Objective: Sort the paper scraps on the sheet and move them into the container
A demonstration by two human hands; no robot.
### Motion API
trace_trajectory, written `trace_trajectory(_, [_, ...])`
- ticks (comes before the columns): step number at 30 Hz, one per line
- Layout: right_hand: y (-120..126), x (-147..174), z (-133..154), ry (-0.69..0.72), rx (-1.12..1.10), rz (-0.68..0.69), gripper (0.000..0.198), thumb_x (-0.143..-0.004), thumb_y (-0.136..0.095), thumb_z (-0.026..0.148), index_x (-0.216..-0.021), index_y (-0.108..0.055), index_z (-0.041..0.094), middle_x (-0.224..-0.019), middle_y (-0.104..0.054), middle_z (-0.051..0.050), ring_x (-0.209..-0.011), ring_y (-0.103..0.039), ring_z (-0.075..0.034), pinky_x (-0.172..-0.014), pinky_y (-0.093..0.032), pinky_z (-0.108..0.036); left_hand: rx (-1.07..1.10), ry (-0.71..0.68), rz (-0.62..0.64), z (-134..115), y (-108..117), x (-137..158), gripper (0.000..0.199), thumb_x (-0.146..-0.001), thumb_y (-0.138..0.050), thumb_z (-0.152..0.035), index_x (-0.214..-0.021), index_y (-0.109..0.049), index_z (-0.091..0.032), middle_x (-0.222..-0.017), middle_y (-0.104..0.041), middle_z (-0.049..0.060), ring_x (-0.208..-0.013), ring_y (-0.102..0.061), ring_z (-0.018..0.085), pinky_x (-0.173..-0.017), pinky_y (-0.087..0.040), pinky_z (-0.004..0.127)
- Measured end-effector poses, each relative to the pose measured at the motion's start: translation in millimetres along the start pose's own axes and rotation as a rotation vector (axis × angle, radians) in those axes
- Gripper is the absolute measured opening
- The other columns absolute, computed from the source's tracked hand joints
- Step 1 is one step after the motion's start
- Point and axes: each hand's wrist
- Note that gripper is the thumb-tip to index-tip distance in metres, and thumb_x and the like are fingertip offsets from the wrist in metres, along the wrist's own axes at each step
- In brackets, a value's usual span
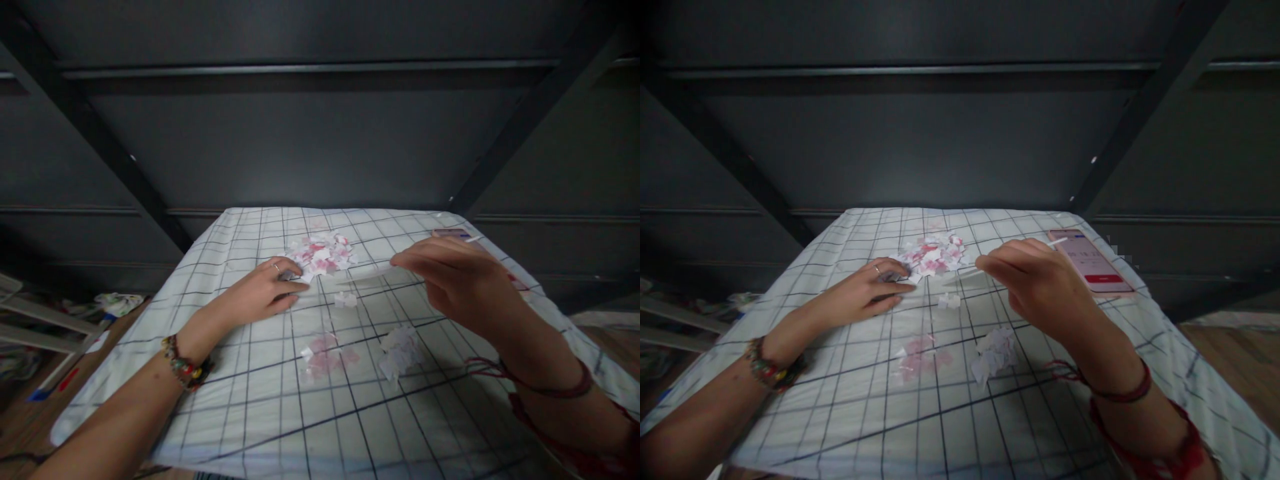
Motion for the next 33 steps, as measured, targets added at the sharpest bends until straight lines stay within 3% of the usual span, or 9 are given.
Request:
trace_trajectory(5, [1.6,2.3,-3.9,0.007,-0.054,0.066,0.039,-0.071,-0.035,-0.005,-0.087,-0.06,0.02,-0.075,-0.065,-0.001,-0.069,-0.057,-0.015,-0.065,-0.046,-0.03,-0.011,-0.015,-0.004,1.4,-1.0,0.2,0.026,-0.089,-0.047,-0.022,-0.109,-0.063,-0.018,-0.111,-0.053,0.01,-0.108,-0.047,0.022,-0.094,-0.039,0.04])
trace_trajectory(20, [5.6,5.2,-18.9,-0.061,-0.226,-0.043,0.04,-0.068,-0.035,-0.007,-0.079,-0.058,0.023,-0.072,-0.065,0.001,-0.074,-0.06,-0.016,-0.07,-0.046,-0.032,0.016,-0.054,-0.006,-1.9,-0.5,-1.6,0.026,-0.09,-0.048,-0.025,-0.113,-0.061,-0.021,-0.113,-0.051,0.009,-0.11,-0.045,0.022,-0.093,-0.041,0.041])
trace_trajectory(27, [10.0,8.7,-24.8,-0.061,-0.146,-0.001,0.037,-0.071,-0.034,-0.007,-0.077,-0.06,0.019,-0.073,-0.066,-0.001,-0.073,-0.059,-0.015,-0.071,-0.045,-0.031,0.046,-0.093,0.032,-11.2,0.6,-5.8,0.03,-0.088,-0.051,-0.028,-0.118,-0.057,-0.023,-0.121,-0.05,0.009,-0.116,-0.042,0.024,-0.097,-0.039,0.042])
trace_trajectory(33, [18.1,12.2,-26.5,-0.092,-0.137,0.115,0.037,-0.072,-0.034,-0.004,-0.077,-0.062,0.02,-0.074,-0.066,-0.001,-0.072,-0.061,-0.016,-0.07,-0.046,-0.031,0.065,-0.072,0.13,-14.9,-0.2,-7.4,0.03,-0.087,-0.053,-0.029,-0.115,-0.058,-0.021,-0.11,-0.061,0.005,-0.111,-0.049,0.021,-0.096,-0.041,0.038])
Point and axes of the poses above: each hand's wrist, its own x-axis away from the middle knuckle, its own y-axis out of the back of the hand, z = x × y
